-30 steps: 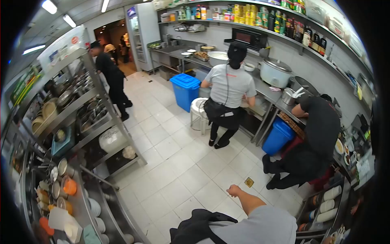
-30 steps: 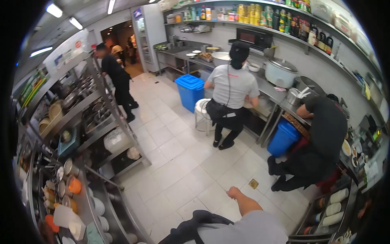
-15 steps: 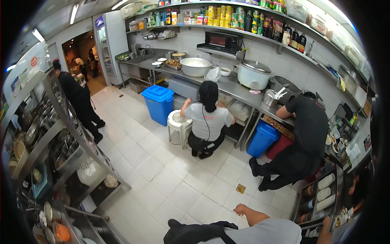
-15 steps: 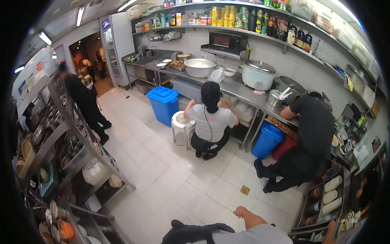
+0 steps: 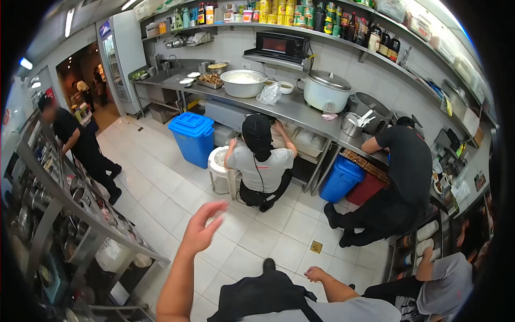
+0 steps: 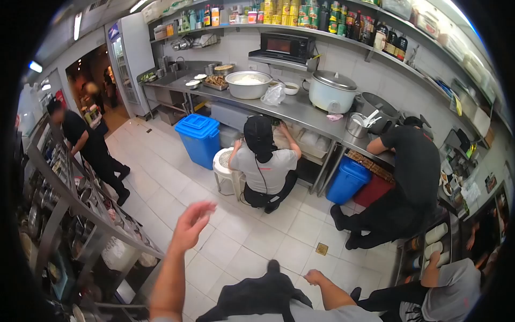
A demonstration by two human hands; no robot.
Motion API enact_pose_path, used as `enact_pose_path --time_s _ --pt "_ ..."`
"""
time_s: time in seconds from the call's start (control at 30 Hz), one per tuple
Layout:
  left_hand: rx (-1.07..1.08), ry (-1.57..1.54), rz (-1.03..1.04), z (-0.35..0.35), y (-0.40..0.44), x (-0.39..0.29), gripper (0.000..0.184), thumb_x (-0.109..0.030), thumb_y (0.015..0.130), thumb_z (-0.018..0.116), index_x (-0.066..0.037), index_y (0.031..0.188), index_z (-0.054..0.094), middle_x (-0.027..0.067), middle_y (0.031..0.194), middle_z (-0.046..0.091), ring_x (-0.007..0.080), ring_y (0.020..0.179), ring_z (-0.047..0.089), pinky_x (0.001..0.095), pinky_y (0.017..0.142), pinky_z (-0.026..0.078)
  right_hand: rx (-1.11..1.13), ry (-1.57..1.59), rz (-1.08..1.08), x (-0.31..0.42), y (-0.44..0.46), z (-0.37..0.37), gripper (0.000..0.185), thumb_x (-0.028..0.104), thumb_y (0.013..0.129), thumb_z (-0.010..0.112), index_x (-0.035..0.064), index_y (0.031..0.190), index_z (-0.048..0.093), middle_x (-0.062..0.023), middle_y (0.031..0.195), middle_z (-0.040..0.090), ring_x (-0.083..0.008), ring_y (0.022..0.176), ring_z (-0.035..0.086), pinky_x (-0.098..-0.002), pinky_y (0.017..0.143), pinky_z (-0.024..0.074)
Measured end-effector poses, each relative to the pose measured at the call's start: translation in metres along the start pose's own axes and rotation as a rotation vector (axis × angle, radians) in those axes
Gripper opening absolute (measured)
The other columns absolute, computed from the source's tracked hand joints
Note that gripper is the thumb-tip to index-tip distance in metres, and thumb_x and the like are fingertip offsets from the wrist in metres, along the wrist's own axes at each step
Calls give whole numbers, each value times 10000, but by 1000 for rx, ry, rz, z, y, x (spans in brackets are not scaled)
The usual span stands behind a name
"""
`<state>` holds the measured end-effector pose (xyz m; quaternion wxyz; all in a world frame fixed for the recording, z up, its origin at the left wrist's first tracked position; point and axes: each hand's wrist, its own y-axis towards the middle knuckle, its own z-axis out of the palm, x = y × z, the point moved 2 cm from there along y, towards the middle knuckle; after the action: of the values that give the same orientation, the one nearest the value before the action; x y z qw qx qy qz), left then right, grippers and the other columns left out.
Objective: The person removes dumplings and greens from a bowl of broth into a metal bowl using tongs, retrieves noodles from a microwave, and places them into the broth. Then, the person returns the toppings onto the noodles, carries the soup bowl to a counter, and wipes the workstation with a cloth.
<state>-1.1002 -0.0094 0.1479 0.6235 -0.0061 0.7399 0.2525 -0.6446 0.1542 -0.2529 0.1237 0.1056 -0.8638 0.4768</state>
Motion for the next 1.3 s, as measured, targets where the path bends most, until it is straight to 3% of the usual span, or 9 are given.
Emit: enact_pose_path --time_s 0.13,0.3,0.37,0.43,0.53,0.63,0.87,1.1,1.3 --pt "381 383 806 81 68 -176 307 11 742 679 -65 1039 662 160 1154 633 299 973 642 380 847 512 89 172 270 -55 20 -22 342 324 866 613 -9 938 644 -115 801 682 -218 648 673 -351 551 563" --pt "523 414 1042 152 96 -217 165 -27 735 691 -68 893 679 122 1054 664 255 911 661 322 720 531 -6 254 167 -42 89 -91 345 322 857 583 -13 910 642 -114 803 676 -208 638 658 -358 545 551" --pt "-42 474 1422 175 113 -200 208 -291 785 690 -118 890 639 78 948 658 289 777 557 397 710 492 -87 327 135 -52 109 -109 348 322 853 568 -16 895 641 -113 804 672 -203 633 651 -362 542 544" --pt "121 544 1249 165 116 -213 204 -282 836 670 -126 968 662 137 992 658 322 831 576 492 788 472 -125 387 75 -52 141 -126 340 317 848 576 -13 903 636 -111 781 668 -197 617 645 -352 531 540" --pt "290 409 755 146 143 -192 279 5 704 730 -48 965 644 139 1022 663 256 869 653 333 698 523 -185 369 -37 -24 133 -174 325 308 840 588 -2 924 636 -104 740 658 -190 617 642 -339 522 531" --pt "22 362 722 122 180 -97 339 57 690 746 -43 979 599 118 1035 637 249 834 635 326 695 513 -217 355 -60 -4 124 -217 309 285 834 605 9 967 649 -110 746 671 -199 664 657 -338 567 533" --pt "88 295 -351 66 177 147 203 -27 864 636 17 1058 593 105 905 667 150 828 642 287 766 516 -309 451 -107 4 164 -286 308 263 864 627 -9 1008 617 -127 816 684 -203 635 667 -329 562 561" --pt "-237 -45 -333 46 312 198 159 -45 901 597 8 1051 589 81 918 671 147 811 641 267 731 503 -222 339 5 2 177 -358 303 269 877 630 3 1022 610 -122 859 683 -178 659 658 -303 512 518" --pt "47 25 -187 93 491 205 160 -87 906 618 10 1030 590 65 891 655 120 803 626 250 716 500 -520 817 -30 19 157 -437 195 187 892 591 16 986 599 -102 820 667 -172 641 645 -298 522 502"
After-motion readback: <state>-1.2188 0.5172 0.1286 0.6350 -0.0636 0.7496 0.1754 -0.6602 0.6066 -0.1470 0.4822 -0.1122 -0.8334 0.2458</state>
